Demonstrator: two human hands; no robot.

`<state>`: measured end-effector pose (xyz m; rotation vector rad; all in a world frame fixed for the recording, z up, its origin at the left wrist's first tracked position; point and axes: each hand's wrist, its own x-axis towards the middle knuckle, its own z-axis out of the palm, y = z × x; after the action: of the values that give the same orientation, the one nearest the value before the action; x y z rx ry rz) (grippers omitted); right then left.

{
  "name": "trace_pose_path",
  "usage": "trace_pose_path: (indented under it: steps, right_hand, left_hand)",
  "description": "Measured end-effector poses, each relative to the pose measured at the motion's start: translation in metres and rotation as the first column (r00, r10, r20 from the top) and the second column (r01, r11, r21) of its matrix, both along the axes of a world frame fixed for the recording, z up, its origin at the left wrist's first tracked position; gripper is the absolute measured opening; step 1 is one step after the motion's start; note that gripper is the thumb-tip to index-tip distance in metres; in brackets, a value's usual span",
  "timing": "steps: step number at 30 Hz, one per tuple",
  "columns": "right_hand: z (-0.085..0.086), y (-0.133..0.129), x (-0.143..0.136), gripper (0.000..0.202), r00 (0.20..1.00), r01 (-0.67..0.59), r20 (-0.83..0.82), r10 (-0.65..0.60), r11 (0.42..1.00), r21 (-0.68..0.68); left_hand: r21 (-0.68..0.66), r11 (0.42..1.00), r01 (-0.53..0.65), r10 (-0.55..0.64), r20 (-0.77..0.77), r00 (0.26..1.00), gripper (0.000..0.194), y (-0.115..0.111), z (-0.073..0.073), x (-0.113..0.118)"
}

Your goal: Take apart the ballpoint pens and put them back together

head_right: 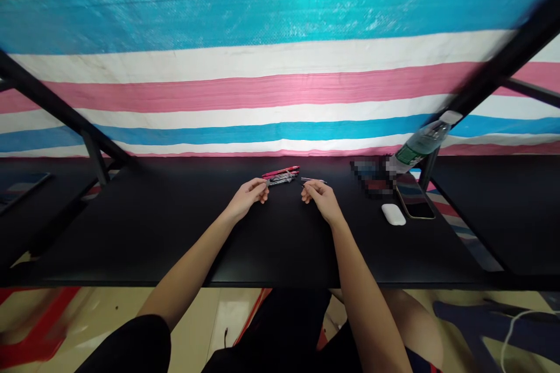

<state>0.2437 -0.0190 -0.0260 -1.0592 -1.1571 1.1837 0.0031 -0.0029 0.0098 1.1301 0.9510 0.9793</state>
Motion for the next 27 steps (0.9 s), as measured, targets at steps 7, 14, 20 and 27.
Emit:
trace_pose_path:
  steps: [7, 14, 20, 27]
  right_hand:
    - [0.008, -0.003, -0.005, 0.037, 0.993, -0.037, 0.109, 0.039, 0.999, -0.026]
    - [0.010, -0.004, -0.003, 0.037, 0.986, -0.065, 0.155, 0.068, 0.998, -0.024]
    - [0.010, -0.004, -0.003, 0.036, 0.981, -0.074, 0.180, 0.078, 0.997, -0.025]
    - [0.010, -0.004, -0.001, 0.034, 0.988, -0.049, 0.147, 0.054, 0.998, -0.034]
  left_hand:
    - [0.042, 0.999, -0.015, 0.018, -0.063, 0.998, 0.021, 0.000, 0.000, 0.000]
    - [0.056, 0.998, -0.002, 0.006, -0.083, 0.997, 0.022, 0.002, -0.003, 0.000]
    - [0.078, 0.997, 0.010, -0.003, -0.093, 0.996, 0.022, 0.002, -0.003, -0.001]
    - [0.134, 0.991, -0.005, 0.024, -0.145, 0.989, 0.022, 0.003, -0.003, -0.002]
